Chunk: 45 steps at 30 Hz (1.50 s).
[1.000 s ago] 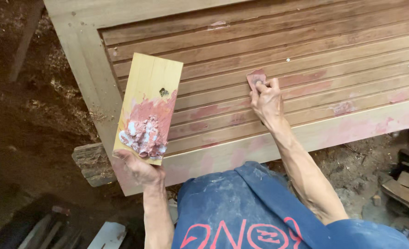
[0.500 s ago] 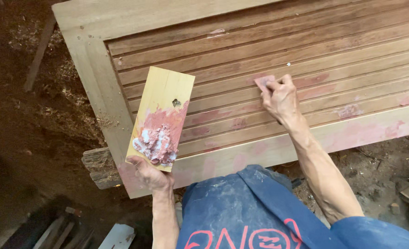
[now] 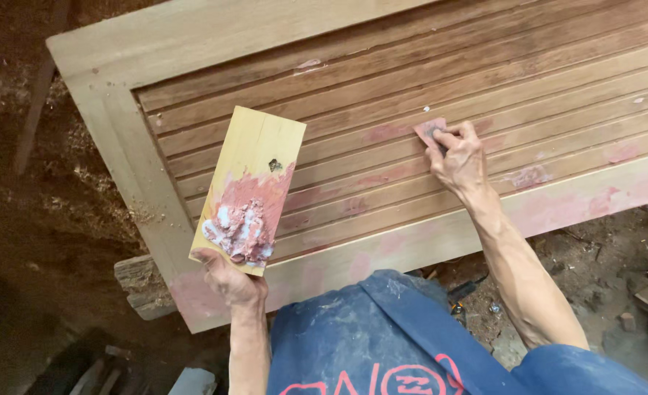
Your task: The person applies a pinkish filler paste to a wooden door panel using a putty knife. They scoop filler from a small wooden board and spread it into the grooves and gaps of the slatted panel, working methodically across the surface.
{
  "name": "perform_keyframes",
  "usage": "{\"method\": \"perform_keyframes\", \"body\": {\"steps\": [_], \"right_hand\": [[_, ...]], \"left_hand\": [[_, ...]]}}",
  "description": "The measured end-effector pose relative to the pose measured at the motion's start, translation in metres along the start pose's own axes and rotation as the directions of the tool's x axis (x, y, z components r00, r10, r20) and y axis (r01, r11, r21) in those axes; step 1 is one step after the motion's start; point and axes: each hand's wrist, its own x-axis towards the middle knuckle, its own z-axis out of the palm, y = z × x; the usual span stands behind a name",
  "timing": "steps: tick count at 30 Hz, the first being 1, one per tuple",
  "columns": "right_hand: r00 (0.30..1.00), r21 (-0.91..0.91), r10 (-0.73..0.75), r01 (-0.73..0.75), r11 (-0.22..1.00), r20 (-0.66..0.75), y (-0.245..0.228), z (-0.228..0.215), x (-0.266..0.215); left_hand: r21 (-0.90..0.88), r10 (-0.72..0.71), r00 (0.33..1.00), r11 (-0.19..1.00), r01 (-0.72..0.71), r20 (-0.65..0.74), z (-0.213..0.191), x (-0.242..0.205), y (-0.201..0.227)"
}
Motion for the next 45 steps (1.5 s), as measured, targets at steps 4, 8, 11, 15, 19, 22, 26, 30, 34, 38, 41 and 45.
{"method": "perform_keyframes", "body": {"steps": [4,8,11,15,19,22,26,30,34,38,41,45], "right_hand": [[1.000,0.020,0.009,-0.009,1.000,-0.009,0.023,-0.008,-0.004],[0.997,0.011,0.043,-0.042,0.999,-0.068,0.043,-0.017,-0.002],[0.995,-0.033,0.001,-0.005,0.999,-0.104,0.055,-0.018,-0.003],[0.992,-0.085,0.129,-0.128,0.988,0.006,0.058,-0.024,-0.008],[0.975,-0.020,0.165,-0.170,0.985,-0.149,0.053,-0.032,0.021],[0.809,0.082,0.587,-0.585,0.807,-0.009,0.049,-0.028,0.049],[0.654,0.066,0.749,-0.756,0.651,0.104,0.027,0.011,0.066],[0.802,0.054,0.597,-0.598,0.800,0.033,-0.028,0.076,0.053],[0.933,0.102,0.323,-0.310,0.945,-0.160,-0.098,0.126,0.035],[0.852,0.167,0.467,-0.509,0.844,0.238,-0.121,0.105,0.028],[0.777,0.145,0.503,-0.587,0.797,0.378,-0.105,0.069,0.029],[0.981,0.059,0.132,-0.124,0.990,-0.145,-0.011,-0.003,0.019]], "left_hand": [[0.023,0.013,0.999,1.000,-0.014,0.038,0.014,-0.006,-0.001],[0.035,-0.018,0.995,0.999,0.015,0.098,0.035,-0.007,0.000],[0.063,-0.022,0.994,0.998,0.016,0.103,0.046,-0.003,-0.003],[0.075,-0.049,0.993,0.996,0.041,0.109,0.052,-0.001,-0.005],[0.076,-0.028,0.991,0.997,0.018,0.134,0.050,0.005,0.000],[0.063,-0.024,0.989,0.998,0.015,0.144,0.039,0.011,-0.005],[0.052,-0.040,0.995,0.998,0.035,0.091,0.020,0.028,-0.010],[0.099,-0.039,0.995,0.995,0.029,0.097,0.007,0.036,-0.010],[0.048,-0.041,0.991,0.998,0.035,0.127,0.006,0.040,-0.006],[0.019,-0.024,0.992,1.000,0.022,0.123,0.010,0.037,0.001],[0.022,0.002,0.983,1.000,-0.007,0.185,0.013,0.028,0.005],[0.066,-0.020,0.992,0.998,0.012,0.123,0.017,0.010,0.004]]}}
